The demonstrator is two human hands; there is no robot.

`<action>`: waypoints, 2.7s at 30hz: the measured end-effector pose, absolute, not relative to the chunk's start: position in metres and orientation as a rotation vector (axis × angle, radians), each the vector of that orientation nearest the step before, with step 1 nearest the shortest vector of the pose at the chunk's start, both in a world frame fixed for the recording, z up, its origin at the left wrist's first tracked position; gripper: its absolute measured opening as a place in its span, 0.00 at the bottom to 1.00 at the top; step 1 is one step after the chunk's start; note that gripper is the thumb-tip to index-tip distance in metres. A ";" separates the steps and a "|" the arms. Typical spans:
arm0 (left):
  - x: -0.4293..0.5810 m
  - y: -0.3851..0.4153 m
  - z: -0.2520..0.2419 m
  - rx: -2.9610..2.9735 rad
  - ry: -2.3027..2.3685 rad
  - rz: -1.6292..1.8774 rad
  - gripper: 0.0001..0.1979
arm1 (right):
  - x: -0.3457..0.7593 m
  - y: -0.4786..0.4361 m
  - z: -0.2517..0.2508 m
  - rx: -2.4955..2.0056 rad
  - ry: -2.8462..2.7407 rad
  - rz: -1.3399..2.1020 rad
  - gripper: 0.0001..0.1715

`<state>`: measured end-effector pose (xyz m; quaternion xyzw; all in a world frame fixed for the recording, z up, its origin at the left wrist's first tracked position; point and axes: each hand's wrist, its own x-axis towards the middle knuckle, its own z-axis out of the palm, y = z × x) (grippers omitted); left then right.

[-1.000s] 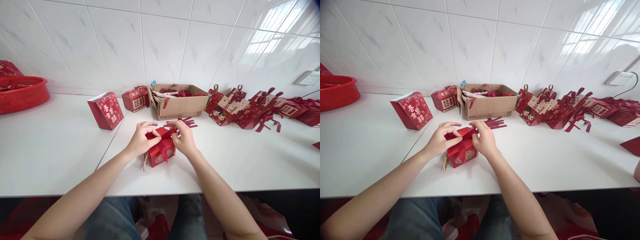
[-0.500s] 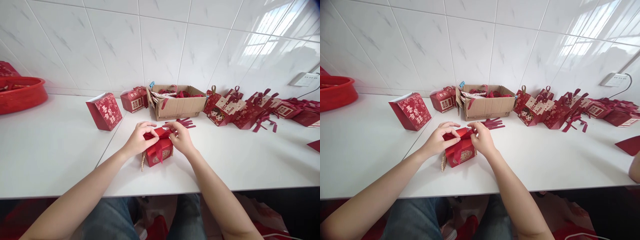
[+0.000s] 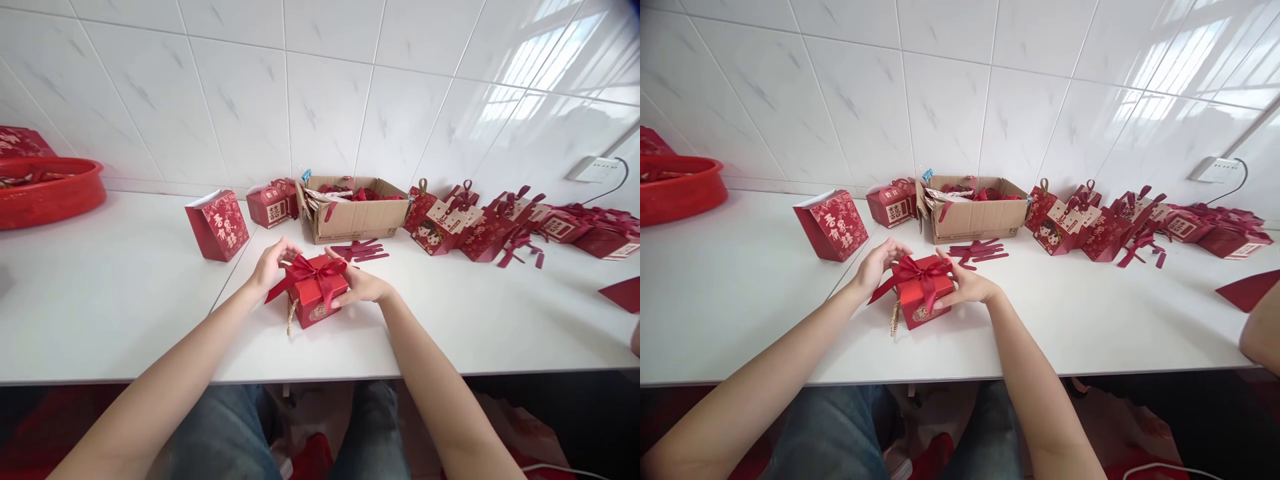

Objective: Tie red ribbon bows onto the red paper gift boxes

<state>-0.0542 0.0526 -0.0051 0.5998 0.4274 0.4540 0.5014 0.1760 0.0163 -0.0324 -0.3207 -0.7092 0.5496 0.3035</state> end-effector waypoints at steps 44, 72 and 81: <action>-0.053 0.042 -0.001 1.916 0.739 1.444 0.07 | 0.170 0.011 -0.020 -0.778 -1.995 0.887 0.60; -0.051 0.034 0.000 2.059 0.984 1.705 0.05 | 0.167 0.007 -0.014 -0.775 -2.058 0.848 0.58; -0.051 0.037 -0.003 2.090 0.890 1.783 0.04 | 0.168 0.009 -0.016 -0.751 -2.070 0.833 0.58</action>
